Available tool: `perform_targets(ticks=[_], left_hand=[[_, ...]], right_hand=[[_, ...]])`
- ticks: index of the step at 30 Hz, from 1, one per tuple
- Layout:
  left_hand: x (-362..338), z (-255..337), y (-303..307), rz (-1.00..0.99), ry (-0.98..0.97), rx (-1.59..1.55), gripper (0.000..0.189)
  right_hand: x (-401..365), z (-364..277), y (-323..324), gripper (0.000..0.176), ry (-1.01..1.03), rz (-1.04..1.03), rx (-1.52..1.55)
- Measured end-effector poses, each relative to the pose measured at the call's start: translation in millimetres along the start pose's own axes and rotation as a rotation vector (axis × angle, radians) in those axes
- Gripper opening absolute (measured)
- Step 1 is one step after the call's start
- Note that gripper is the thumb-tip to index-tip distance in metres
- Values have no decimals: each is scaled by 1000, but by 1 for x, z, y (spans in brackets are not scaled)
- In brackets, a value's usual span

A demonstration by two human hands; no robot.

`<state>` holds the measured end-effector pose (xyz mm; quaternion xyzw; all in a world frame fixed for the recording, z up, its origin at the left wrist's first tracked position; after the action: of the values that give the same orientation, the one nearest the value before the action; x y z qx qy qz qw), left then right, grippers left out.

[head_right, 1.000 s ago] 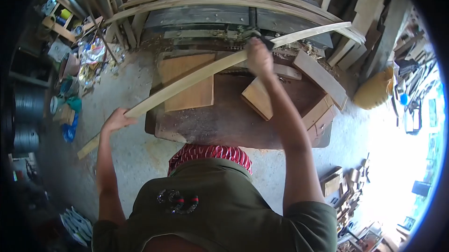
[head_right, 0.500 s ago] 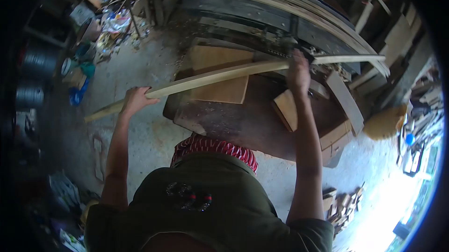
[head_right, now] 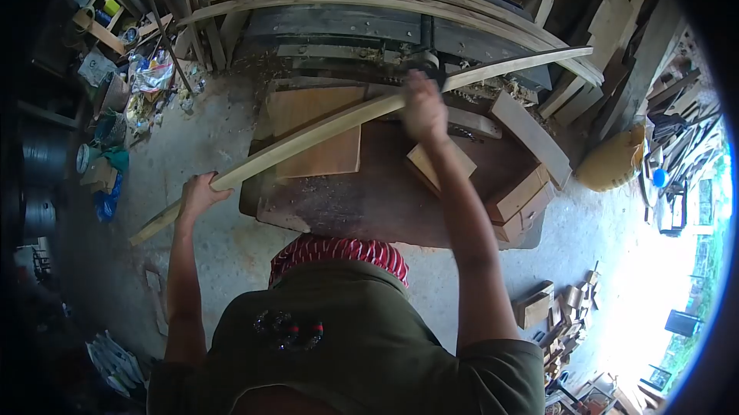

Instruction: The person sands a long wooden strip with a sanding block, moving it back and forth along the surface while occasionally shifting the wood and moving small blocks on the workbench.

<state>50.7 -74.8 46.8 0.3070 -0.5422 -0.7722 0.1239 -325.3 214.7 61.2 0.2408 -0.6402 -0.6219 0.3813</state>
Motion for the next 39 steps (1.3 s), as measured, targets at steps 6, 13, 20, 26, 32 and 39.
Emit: perform_targets(ticks=[6,13,20,26,32,39], left_hand=[[-22,-12,29,207,-39,215,33],[-40,-51,25,295,-9,164,24],[-42,-6,14,638,-29,357,17],[-39,-5,2,611,78,279,40],[-24,21,-27,585,44,226,39],[-23,45,-20,582,84,248,43]], right_hand=[[-2,87,-9,35,-191,171,358],[-19,81,-18,46,13,195,228],[-18,-12,14,32,133,240,273],[-22,-66,-20,35,326,-49,191],[-18,-12,-48,50,92,-303,-594],[-56,-173,13,48,403,7,466]])
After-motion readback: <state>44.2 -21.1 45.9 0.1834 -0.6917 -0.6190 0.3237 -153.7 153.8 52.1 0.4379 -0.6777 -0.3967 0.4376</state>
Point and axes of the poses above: each hand's wrist, its own x-axis towards the middle knuckle, its own y-axis out of the back of the hand, z = x × y, the point moved 10 cm from there along x, towards the middle knuckle, and after that the axes turned 7 degrees about -z, right-handed, at the moved point
